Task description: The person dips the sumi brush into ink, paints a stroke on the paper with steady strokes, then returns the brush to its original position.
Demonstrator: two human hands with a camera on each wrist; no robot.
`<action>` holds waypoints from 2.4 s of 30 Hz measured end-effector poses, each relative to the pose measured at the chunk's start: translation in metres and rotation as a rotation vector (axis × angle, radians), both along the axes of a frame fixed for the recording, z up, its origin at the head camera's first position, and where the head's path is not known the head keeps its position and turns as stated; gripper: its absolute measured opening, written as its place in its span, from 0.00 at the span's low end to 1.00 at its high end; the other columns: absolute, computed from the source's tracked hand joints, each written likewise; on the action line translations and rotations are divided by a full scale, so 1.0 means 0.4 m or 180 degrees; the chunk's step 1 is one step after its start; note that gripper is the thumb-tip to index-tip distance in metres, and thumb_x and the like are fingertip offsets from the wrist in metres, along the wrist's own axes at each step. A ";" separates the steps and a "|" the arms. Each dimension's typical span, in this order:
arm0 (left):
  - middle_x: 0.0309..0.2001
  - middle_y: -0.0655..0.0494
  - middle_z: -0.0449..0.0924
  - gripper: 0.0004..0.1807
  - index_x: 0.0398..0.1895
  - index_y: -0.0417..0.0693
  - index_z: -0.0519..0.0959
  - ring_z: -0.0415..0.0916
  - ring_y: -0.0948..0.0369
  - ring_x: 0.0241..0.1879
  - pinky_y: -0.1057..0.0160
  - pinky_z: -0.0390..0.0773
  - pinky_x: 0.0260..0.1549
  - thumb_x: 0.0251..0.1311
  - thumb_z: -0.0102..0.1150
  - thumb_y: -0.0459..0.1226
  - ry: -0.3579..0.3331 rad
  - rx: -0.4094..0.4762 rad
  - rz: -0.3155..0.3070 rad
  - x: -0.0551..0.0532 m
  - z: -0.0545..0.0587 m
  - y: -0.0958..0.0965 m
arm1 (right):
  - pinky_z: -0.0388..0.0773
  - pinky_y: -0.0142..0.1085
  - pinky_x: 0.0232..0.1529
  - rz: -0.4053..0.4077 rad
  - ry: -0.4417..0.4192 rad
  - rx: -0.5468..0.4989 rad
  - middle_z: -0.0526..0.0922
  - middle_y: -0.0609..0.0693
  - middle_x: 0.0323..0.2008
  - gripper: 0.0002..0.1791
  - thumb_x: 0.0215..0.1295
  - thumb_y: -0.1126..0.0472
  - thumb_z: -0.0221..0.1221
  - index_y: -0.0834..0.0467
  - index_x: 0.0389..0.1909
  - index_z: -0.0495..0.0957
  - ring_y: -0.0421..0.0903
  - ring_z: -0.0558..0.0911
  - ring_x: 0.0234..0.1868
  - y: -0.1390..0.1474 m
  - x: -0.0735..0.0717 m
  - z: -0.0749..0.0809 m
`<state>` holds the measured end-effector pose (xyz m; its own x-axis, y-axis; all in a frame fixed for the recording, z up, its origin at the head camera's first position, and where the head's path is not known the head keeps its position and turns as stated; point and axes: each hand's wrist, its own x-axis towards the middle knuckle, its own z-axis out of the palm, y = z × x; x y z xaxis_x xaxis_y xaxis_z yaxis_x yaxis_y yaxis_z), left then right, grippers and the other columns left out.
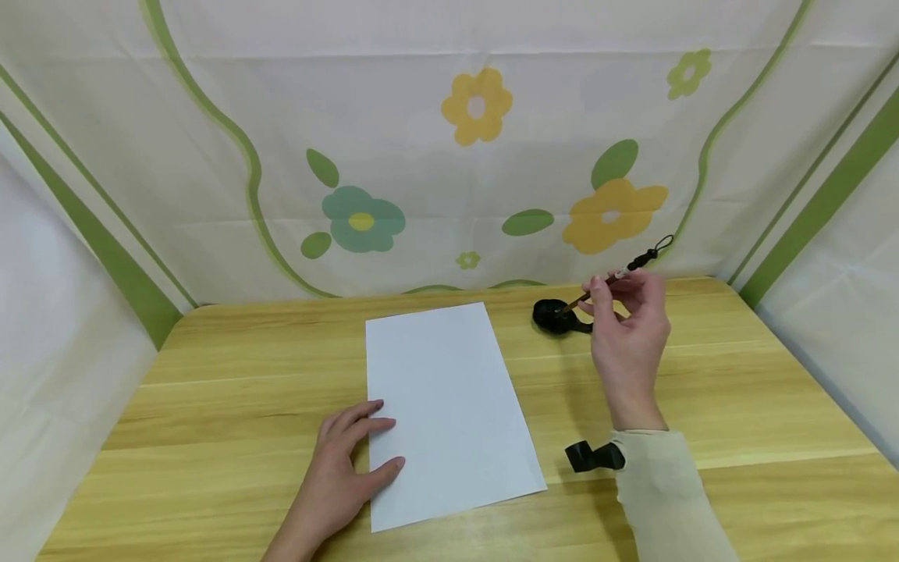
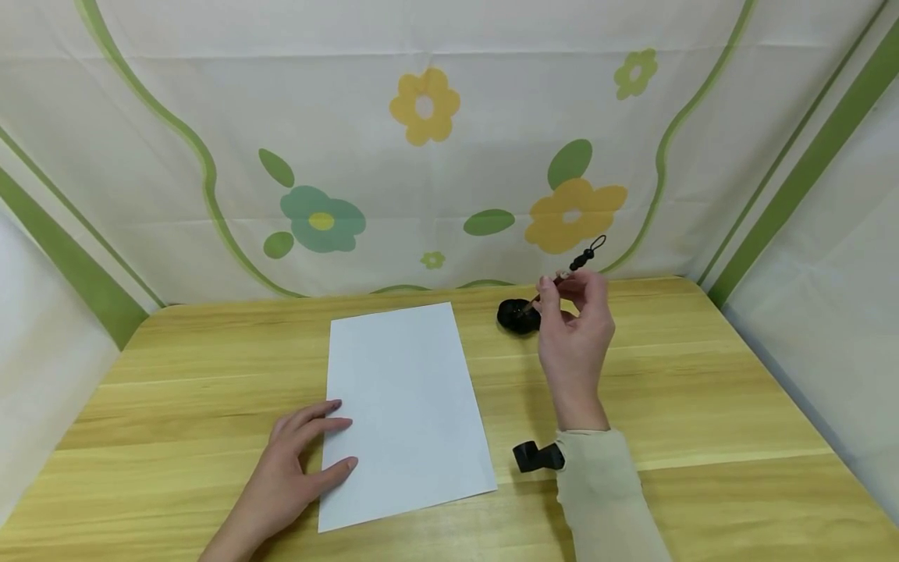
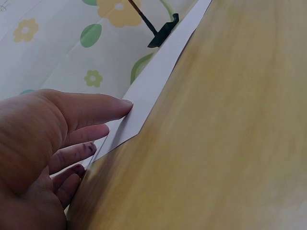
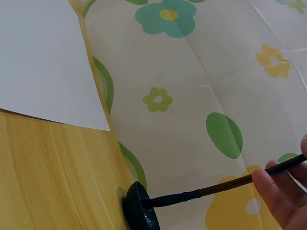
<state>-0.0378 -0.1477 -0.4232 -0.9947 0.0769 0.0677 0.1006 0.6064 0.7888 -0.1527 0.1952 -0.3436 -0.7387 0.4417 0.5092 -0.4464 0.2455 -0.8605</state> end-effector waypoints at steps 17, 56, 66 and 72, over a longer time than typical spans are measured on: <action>0.72 0.59 0.78 0.22 0.55 0.58 0.88 0.64 0.54 0.72 0.41 0.70 0.68 0.56 0.83 0.40 0.0048 0.0008 0.0018 0.004 -0.001 -0.001 | 0.89 0.31 0.45 0.0041 -0.0090 0.0034 0.83 0.39 0.42 0.06 0.78 0.66 0.61 0.58 0.49 0.74 0.48 0.90 0.48 -0.005 0.000 -0.004; 0.73 0.62 0.77 0.22 0.56 0.59 0.88 0.63 0.54 0.74 0.40 0.70 0.71 0.57 0.82 0.39 -0.0035 0.0039 0.0075 0.008 -0.002 0.006 | 0.89 0.31 0.46 -0.0087 -0.0064 0.0086 0.85 0.46 0.43 0.08 0.78 0.64 0.61 0.61 0.53 0.77 0.44 0.90 0.47 0.019 0.010 0.015; 0.74 0.62 0.76 0.22 0.57 0.58 0.87 0.62 0.53 0.75 0.38 0.69 0.72 0.59 0.80 0.39 -0.0092 0.0021 0.0089 0.006 0.000 0.006 | 0.89 0.32 0.47 -0.0056 -0.0081 0.0063 0.84 0.47 0.42 0.07 0.78 0.65 0.62 0.61 0.50 0.76 0.44 0.90 0.47 0.022 0.009 0.009; 0.75 0.62 0.76 0.22 0.58 0.58 0.87 0.62 0.53 0.76 0.38 0.68 0.72 0.60 0.80 0.39 -0.0113 0.0010 0.0087 0.006 -0.001 0.006 | 0.89 0.31 0.46 -0.0115 -0.0114 0.0057 0.85 0.46 0.42 0.07 0.77 0.65 0.62 0.60 0.50 0.76 0.43 0.90 0.46 0.025 0.012 0.009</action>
<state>-0.0353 -0.1453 -0.4235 -0.9983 0.0494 0.0325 0.0558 0.6061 0.7934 -0.1480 0.2053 -0.3400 -0.7403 0.4595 0.4907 -0.4059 0.2764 -0.8711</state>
